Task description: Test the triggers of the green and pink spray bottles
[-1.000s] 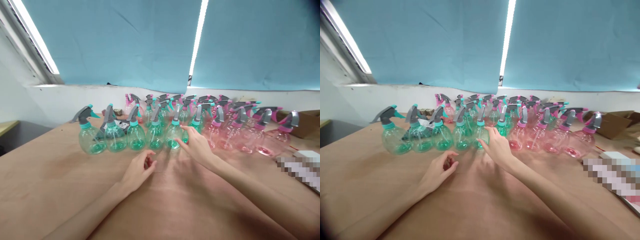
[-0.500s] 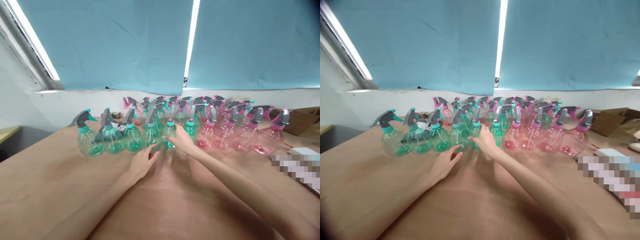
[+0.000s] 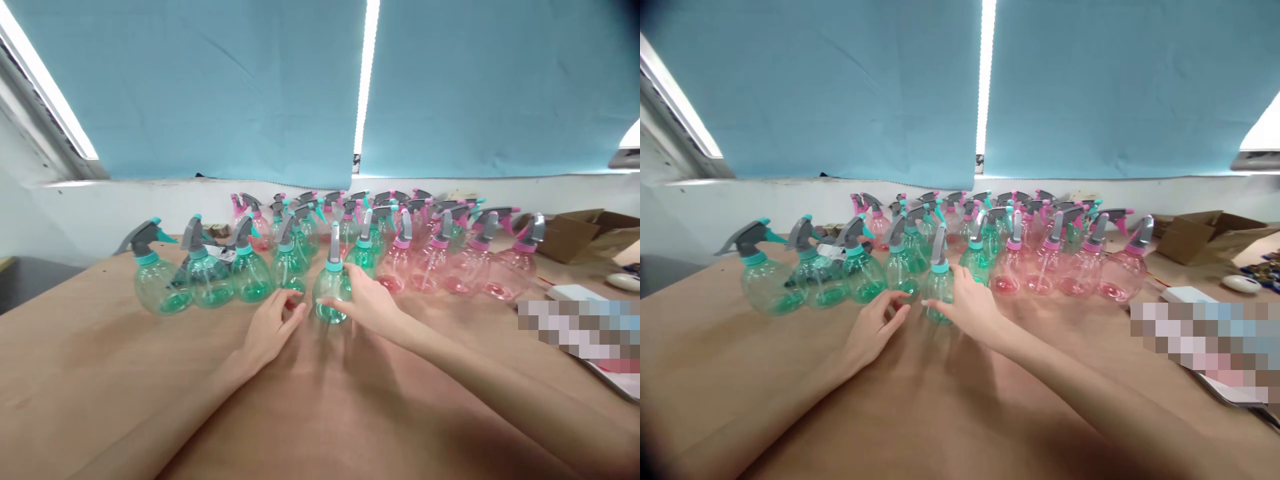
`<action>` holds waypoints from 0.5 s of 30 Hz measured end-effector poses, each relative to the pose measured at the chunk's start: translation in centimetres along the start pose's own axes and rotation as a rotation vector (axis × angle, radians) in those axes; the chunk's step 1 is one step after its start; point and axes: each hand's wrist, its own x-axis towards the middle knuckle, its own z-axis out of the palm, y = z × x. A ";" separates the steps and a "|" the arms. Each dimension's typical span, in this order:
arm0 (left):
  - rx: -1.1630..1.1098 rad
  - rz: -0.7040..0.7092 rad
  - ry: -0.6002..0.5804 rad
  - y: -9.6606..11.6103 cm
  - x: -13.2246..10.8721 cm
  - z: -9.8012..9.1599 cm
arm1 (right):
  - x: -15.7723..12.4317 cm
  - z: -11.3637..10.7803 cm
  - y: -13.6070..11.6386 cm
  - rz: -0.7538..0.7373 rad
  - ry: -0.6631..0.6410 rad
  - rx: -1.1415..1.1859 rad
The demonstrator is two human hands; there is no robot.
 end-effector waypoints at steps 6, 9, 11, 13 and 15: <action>-0.205 0.137 -0.008 6.2 1.3 0.6 | -4.3 -1.6 0.1 -0.132 0.041 -0.058; -0.335 0.143 -0.021 9.4 2.3 1.2 | -5.8 -2.2 0.3 -0.211 0.081 -0.065; -0.408 0.123 -0.023 10.8 2.9 1.8 | -6.6 -2.4 0.5 -0.263 0.116 -0.070; -0.463 0.136 -0.032 11.8 3.2 2.4 | -7.2 -2.5 0.8 -0.295 0.142 -0.054; -0.485 0.160 -0.038 12.3 3.2 2.9 | -7.8 -2.7 1.2 -0.285 0.145 -0.028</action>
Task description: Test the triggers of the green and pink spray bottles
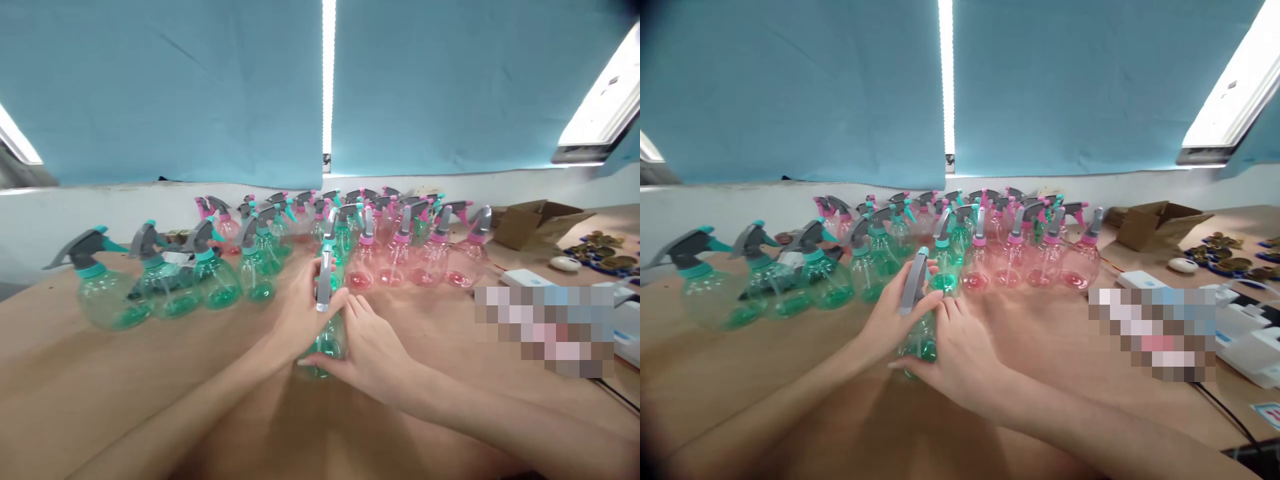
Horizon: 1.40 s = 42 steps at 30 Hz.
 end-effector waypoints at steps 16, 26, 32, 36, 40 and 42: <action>-0.013 0.012 -0.030 -0.5 0.7 0.3 | -2.2 -0.9 10.7 0.059 -0.368 0.199; -0.134 -0.032 -0.103 -1.8 1.0 -0.6 | -2.1 0.8 11.2 0.049 -0.397 0.160; -0.150 -0.070 -0.162 -1.5 1.1 -0.8 | -2.4 0.3 11.3 0.059 -0.435 0.168; -0.135 -0.094 -0.166 -1.2 1.2 -0.8 | -2.3 0.2 11.3 0.064 -0.436 0.187; -0.127 -0.123 -0.157 -0.9 1.3 -0.7 | -2.3 0.2 11.3 0.069 -0.432 0.198; -0.133 -0.122 -0.146 -0.9 1.4 -0.6 | -2.3 0.2 11.3 0.066 -0.436 0.196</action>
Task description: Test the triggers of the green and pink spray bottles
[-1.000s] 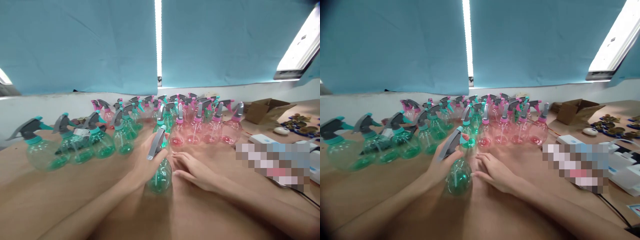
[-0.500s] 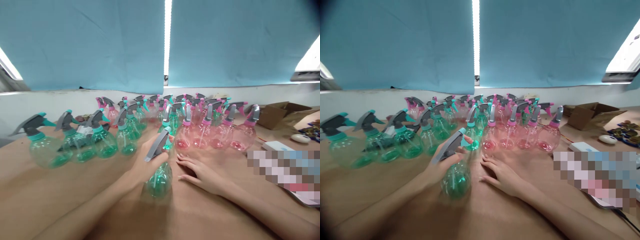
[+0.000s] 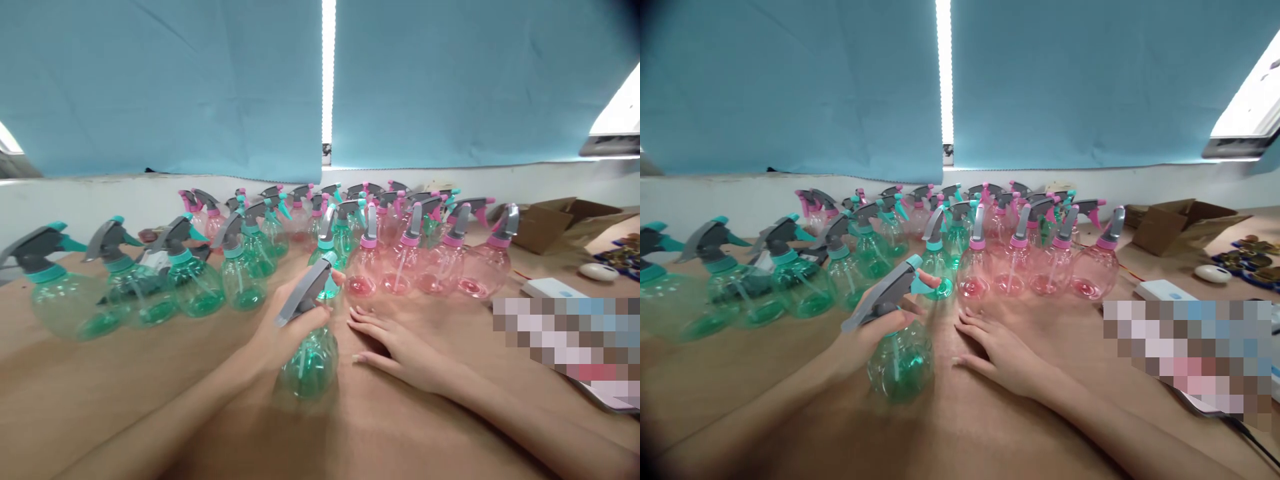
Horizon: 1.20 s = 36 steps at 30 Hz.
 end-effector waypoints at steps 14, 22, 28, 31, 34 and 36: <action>0.084 0.041 0.012 0.1 0.1 1.5 | 0.0 0.0 -0.1 0.004 0.004 -0.002; 0.089 0.039 0.009 0.2 0.1 1.9 | -0.1 -0.2 -0.1 0.002 -0.027 -0.038; 0.055 0.063 0.006 0.4 0.3 1.9 | -0.2 -0.3 -0.1 -0.003 -0.013 -0.025; 0.006 0.088 -0.007 0.5 0.4 1.9 | -0.2 -0.2 -0.1 -0.009 -0.002 -0.014; -0.010 0.083 -0.022 0.7 0.3 1.8 | -0.2 -0.2 -0.1 -0.004 -0.002 -0.008; -0.013 0.069 -0.050 0.7 0.3 1.7 | -0.2 -0.3 -0.1 -0.003 -0.010 -0.002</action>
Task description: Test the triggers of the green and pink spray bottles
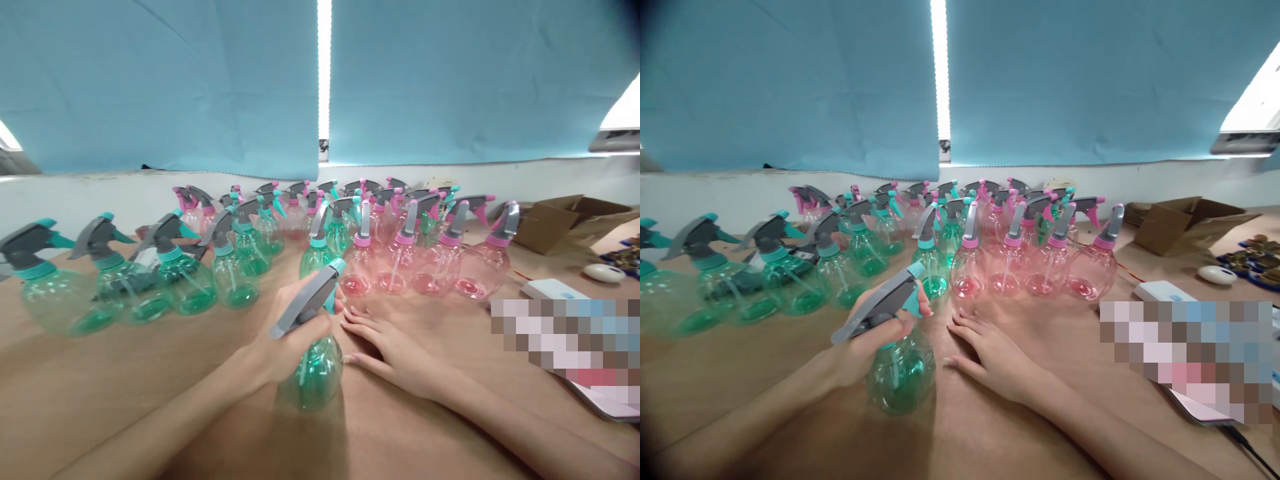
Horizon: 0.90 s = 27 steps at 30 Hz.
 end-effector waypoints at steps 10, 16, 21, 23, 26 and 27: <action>0.019 -0.007 -0.064 -0.1 -0.2 0.2 | 0.0 0.2 0.5 -0.013 -0.010 -0.012; 0.032 -0.010 -0.061 -0.6 -0.2 0.3 | 0.0 0.1 0.5 -0.016 -0.021 -0.029; 0.097 0.038 -0.057 -1.4 -0.2 0.3 | 0.0 0.0 0.3 0.003 -0.028 -0.018; 0.120 0.046 -0.045 -1.7 -0.3 0.3 | 0.0 -0.1 0.2 0.007 -0.034 -0.025; 0.162 0.066 -0.036 -1.8 -0.2 0.4 | 0.0 -0.1 0.1 0.009 -0.049 -0.051; 0.181 0.077 -0.036 -1.7 -0.2 0.4 | 0.0 -0.1 0.1 0.007 -0.051 -0.058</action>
